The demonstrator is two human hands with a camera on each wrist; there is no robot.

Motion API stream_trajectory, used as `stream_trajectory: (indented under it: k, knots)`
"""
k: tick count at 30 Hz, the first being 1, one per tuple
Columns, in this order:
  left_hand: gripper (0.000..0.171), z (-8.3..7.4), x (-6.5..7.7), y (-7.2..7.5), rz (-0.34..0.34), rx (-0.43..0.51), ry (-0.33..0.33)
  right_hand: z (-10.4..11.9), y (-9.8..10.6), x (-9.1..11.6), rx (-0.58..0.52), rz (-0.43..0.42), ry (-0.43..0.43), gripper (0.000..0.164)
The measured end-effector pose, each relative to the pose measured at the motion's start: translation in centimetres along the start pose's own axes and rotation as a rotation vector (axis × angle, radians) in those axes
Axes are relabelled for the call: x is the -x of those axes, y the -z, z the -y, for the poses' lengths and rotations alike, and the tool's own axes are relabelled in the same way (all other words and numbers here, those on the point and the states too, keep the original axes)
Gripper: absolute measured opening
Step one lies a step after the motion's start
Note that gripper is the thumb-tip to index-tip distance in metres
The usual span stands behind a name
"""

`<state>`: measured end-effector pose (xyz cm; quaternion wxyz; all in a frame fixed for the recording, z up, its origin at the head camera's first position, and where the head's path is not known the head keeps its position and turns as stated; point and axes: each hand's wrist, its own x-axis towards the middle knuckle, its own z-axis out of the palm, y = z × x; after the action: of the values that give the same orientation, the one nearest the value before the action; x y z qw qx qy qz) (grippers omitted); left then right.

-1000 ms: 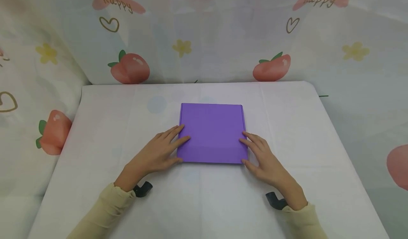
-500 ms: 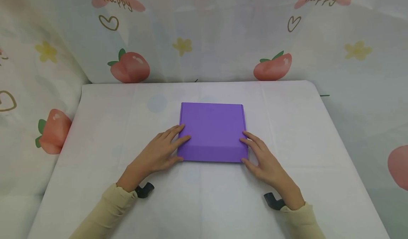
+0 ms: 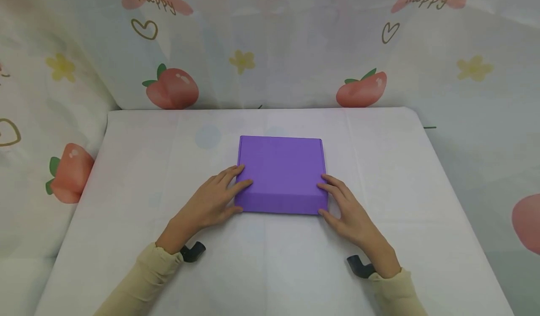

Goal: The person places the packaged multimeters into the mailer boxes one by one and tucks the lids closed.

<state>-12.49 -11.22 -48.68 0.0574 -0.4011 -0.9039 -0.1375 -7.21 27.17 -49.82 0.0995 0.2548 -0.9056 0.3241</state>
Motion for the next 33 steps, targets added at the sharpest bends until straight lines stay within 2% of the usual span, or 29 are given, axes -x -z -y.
stream_trajectory:
  k: [9, 17, 25, 33]
  knots:
    - [0.068, 0.0, -0.1, -0.4, -0.035, -0.001, -0.003, -0.1, -0.2, -0.1, 0.0, -0.005, -0.017, 0.068]
    - [0.065, 0.0, -0.2, -0.9, -0.062, -0.016, -0.006, -0.3, -0.6, -0.3, 0.011, -0.052, 0.004, 0.065]
    - [0.064, -0.3, -0.4, -1.1, -0.09, -0.009, 0.007, -0.1, -0.8, -0.4, 0.026, -0.067, -0.023, 0.063]
    - [0.062, -0.6, -0.7, -1.4, -0.115, -0.042, 0.027, 0.0, -1.0, -0.6, 0.056, -0.075, -0.06, 0.06]
